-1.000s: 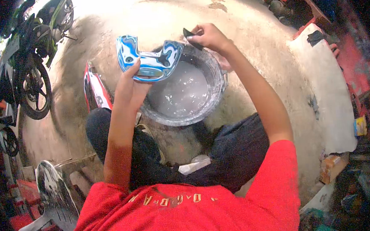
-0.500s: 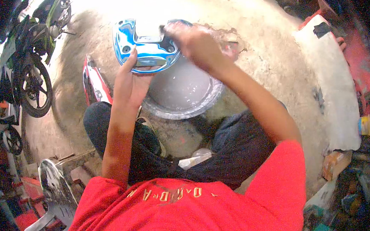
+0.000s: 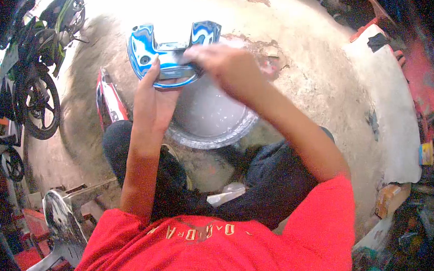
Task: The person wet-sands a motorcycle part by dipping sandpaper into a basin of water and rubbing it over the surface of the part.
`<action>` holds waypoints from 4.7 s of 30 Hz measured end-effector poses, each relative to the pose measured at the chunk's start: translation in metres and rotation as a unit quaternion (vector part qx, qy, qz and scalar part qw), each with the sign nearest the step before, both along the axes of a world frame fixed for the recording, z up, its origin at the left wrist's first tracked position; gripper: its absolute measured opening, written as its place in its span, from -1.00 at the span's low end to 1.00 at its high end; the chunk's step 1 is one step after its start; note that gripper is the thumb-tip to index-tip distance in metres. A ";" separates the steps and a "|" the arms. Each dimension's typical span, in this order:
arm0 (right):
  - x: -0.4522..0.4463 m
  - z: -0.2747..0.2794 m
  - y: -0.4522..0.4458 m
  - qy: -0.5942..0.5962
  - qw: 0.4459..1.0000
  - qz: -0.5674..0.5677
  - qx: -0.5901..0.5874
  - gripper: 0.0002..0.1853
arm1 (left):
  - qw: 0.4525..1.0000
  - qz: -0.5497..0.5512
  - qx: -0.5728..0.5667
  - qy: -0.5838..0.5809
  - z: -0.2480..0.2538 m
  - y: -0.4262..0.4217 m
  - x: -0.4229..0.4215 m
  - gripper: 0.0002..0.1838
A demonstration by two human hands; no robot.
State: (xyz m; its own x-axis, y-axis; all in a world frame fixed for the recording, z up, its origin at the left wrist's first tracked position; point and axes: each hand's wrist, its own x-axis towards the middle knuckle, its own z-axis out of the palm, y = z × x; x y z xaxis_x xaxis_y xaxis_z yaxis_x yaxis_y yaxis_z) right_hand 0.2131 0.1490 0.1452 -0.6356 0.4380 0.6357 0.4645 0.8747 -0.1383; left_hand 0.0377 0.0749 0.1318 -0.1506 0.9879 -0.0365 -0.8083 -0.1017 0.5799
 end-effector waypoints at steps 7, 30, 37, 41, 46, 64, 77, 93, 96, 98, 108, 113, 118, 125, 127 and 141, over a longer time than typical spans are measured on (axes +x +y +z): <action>-0.002 0.006 -0.017 0.002 0.997 0.057 0.047 -0.59 | 0.997 -0.060 0.037 -0.021 -0.002 0.000 -0.006 -0.64; 0.013 -0.015 -0.004 -0.022 0.997 0.024 -0.066 -0.63 | 0.998 -0.015 -0.055 0.041 -0.003 -0.005 -0.030 -0.55; 0.014 -0.018 0.002 -0.033 0.999 0.008 -0.028 -0.60 | 0.999 -0.012 -0.020 0.049 -0.004 -0.007 -0.030 -0.59; 0.005 -0.012 -0.018 -0.035 0.999 0.029 0.019 -0.59 | 0.999 -0.010 0.001 0.046 -0.006 -0.005 -0.032 -0.59; 0.009 -0.012 -0.013 -0.043 0.999 0.032 0.013 -0.62 | 0.998 -0.026 -0.029 0.058 -0.001 -0.007 -0.034 -0.55; 0.007 -0.003 -0.020 -0.092 0.993 0.034 0.069 -0.65 | 0.998 -0.029 -0.005 0.058 -0.006 -0.008 -0.039 -0.64; 0.005 -0.003 -0.023 -0.083 0.994 0.029 0.064 -0.63 | 0.998 -0.022 -0.007 0.067 -0.003 -0.008 -0.032 -0.63; -0.009 -0.007 -0.017 0.050 0.995 0.074 0.047 -0.62 | 0.998 -0.028 0.027 0.047 0.003 -0.012 -0.017 -0.62; -0.001 -0.004 -0.012 0.012 0.996 0.063 0.057 -0.63 | 0.998 -0.027 0.024 0.042 0.004 -0.014 -0.016 -0.63; 0.009 0.007 0.016 0.044 0.997 -0.002 -0.061 -0.69 | 0.999 -0.030 0.024 0.030 0.005 -0.016 -0.014 -0.63; 0.028 -0.001 0.033 -0.002 0.991 -0.060 -0.117 -0.56 | 0.999 -0.027 0.019 0.008 0.008 -0.020 -0.010 -0.62; 0.000 0.001 -0.027 0.054 0.995 0.081 -0.014 -0.63 | 0.999 -0.048 -0.009 -0.004 0.006 -0.017 -0.016 -0.62; 0.012 0.016 -0.008 0.055 0.997 0.013 -0.061 -0.69 | 0.999 -0.049 0.003 0.010 0.020 -0.027 -0.013 -0.63; 0.020 0.017 0.005 0.041 0.993 -0.039 -0.105 -0.70 | 0.999 -0.048 0.008 0.016 0.017 -0.026 -0.014 -0.59; 0.013 0.011 -0.014 0.044 0.996 0.023 -0.072 -0.70 | 0.998 -0.054 0.013 0.013 0.014 -0.026 -0.016 -0.58; 0.013 0.007 0.013 0.065 0.991 0.043 -0.112 -0.66 | 0.995 -0.080 0.059 0.013 0.010 -0.022 -0.009 -0.62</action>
